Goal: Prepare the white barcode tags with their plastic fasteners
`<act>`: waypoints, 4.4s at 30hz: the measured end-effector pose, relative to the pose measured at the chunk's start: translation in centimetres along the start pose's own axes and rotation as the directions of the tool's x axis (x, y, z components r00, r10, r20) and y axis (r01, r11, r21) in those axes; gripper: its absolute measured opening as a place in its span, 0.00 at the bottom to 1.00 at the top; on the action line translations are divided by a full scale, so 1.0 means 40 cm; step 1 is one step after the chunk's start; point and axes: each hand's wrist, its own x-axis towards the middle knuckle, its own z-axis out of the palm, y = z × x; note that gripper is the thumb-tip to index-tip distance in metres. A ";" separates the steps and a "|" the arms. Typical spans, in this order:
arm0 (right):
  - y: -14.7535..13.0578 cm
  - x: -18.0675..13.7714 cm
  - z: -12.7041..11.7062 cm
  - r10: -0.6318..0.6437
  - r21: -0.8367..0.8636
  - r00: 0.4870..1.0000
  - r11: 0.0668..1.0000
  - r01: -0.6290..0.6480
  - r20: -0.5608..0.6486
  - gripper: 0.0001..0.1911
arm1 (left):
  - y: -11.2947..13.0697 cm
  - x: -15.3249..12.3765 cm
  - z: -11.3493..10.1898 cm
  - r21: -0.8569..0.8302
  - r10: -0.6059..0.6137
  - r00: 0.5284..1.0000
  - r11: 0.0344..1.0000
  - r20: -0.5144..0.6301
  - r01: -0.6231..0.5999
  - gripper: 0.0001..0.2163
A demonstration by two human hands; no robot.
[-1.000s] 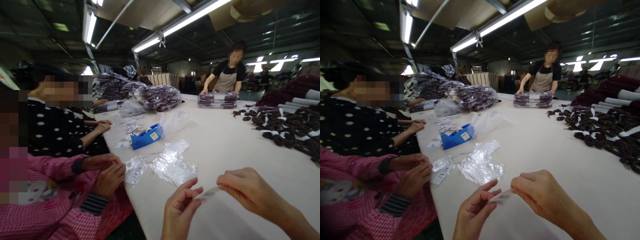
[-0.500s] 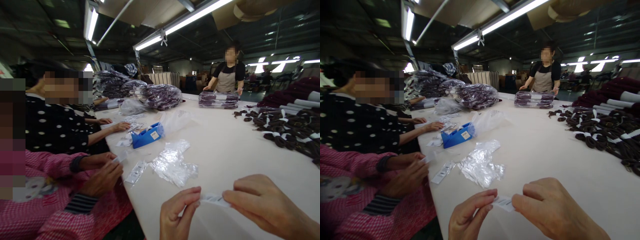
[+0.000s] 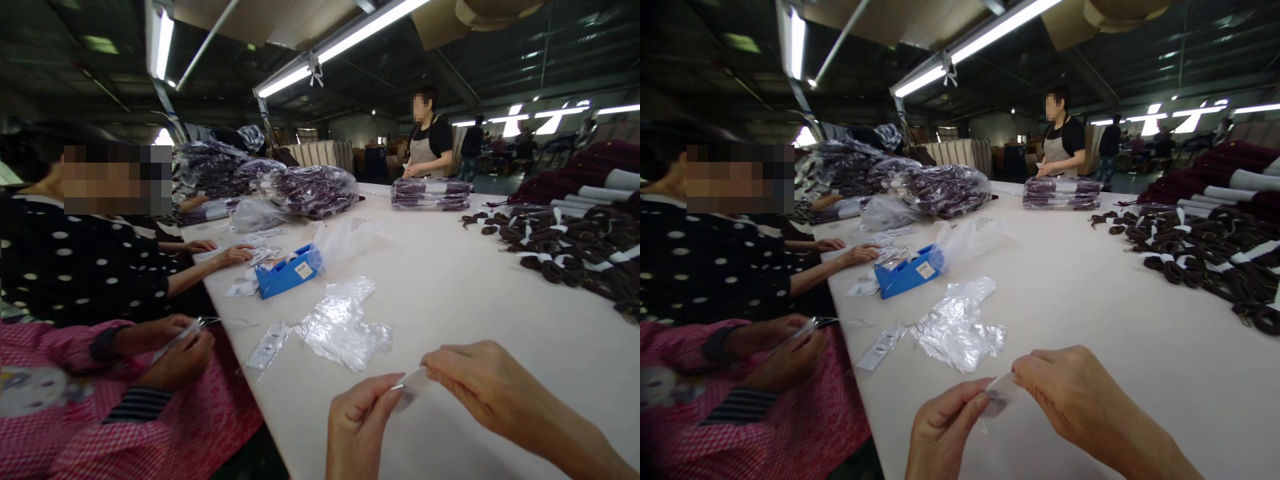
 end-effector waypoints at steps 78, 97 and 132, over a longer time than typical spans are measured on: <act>0.053 0.020 -0.017 0.111 0.074 0.973 0.989 -0.128 0.203 0.15 | 0.003 0.002 0.016 -0.052 -0.369 0.858 0.909 0.359 0.413 0.06; 0.059 0.011 -0.033 0.193 0.025 0.967 0.980 -0.200 0.165 0.16 | 0.007 0.015 -0.002 0.034 -0.377 0.871 0.922 0.315 0.387 0.09; 0.009 0.039 0.083 0.280 0.550 0.952 0.779 -0.302 0.126 0.16 | 0.008 0.002 0.021 -0.319 -0.274 0.941 0.890 0.201 0.327 0.22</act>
